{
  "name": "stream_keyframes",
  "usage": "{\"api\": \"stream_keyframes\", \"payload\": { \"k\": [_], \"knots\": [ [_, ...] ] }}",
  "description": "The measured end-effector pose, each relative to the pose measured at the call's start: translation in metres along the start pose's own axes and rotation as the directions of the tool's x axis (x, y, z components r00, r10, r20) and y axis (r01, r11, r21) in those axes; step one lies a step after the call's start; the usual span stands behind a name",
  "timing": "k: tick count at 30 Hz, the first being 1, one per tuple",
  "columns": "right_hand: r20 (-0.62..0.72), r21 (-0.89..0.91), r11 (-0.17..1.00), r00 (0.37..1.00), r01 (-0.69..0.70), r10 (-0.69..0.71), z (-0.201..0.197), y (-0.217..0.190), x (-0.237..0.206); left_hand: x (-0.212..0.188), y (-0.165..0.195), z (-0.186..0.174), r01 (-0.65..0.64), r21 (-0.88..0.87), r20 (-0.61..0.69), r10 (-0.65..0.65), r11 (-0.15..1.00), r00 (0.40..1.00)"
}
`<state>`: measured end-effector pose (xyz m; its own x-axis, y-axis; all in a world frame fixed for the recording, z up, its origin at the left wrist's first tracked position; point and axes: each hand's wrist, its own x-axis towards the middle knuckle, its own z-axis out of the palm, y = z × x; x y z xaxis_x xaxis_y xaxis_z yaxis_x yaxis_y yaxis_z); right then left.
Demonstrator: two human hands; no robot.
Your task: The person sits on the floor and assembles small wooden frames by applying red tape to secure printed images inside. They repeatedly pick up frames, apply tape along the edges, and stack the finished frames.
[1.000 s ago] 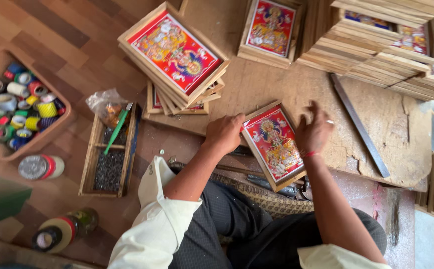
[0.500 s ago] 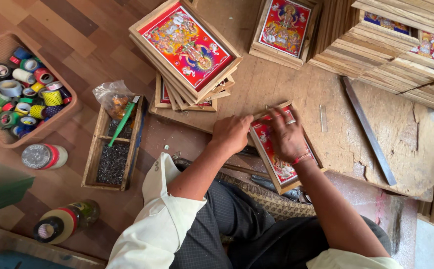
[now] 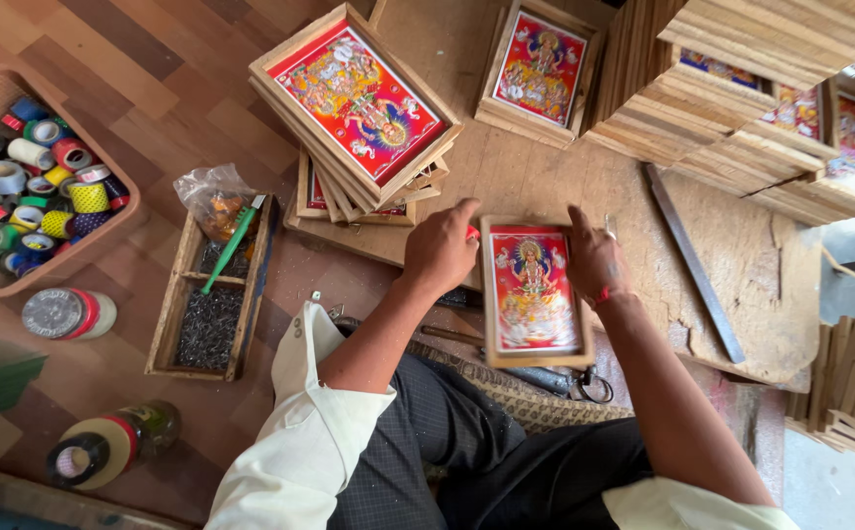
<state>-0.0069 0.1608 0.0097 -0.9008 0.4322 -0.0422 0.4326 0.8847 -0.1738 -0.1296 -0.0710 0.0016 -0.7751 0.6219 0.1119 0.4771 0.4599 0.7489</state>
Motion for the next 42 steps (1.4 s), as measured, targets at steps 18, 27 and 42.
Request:
{"api": "stream_keyframes", "payload": {
  "k": [18,27,42],
  "knots": [
    [0.158,-0.089,0.992,0.985,0.085,-0.070,0.011,-0.040,-0.148,-0.013,0.026,-0.003,-0.253,-0.212,-0.216,0.208,0.944,0.954],
    [0.119,0.827,0.511,0.962,-0.234,0.248,-0.018,-0.062,-0.116,-0.029,0.046,-0.003,-0.453,-0.256,-0.249,0.394,0.854,0.885],
    [0.238,0.852,-0.492,0.969,-0.177,0.064,0.001,-0.052,-0.069,-0.031,0.049,-0.011,-0.536,0.048,-0.178,0.536,0.843,0.826]
  ]
}}
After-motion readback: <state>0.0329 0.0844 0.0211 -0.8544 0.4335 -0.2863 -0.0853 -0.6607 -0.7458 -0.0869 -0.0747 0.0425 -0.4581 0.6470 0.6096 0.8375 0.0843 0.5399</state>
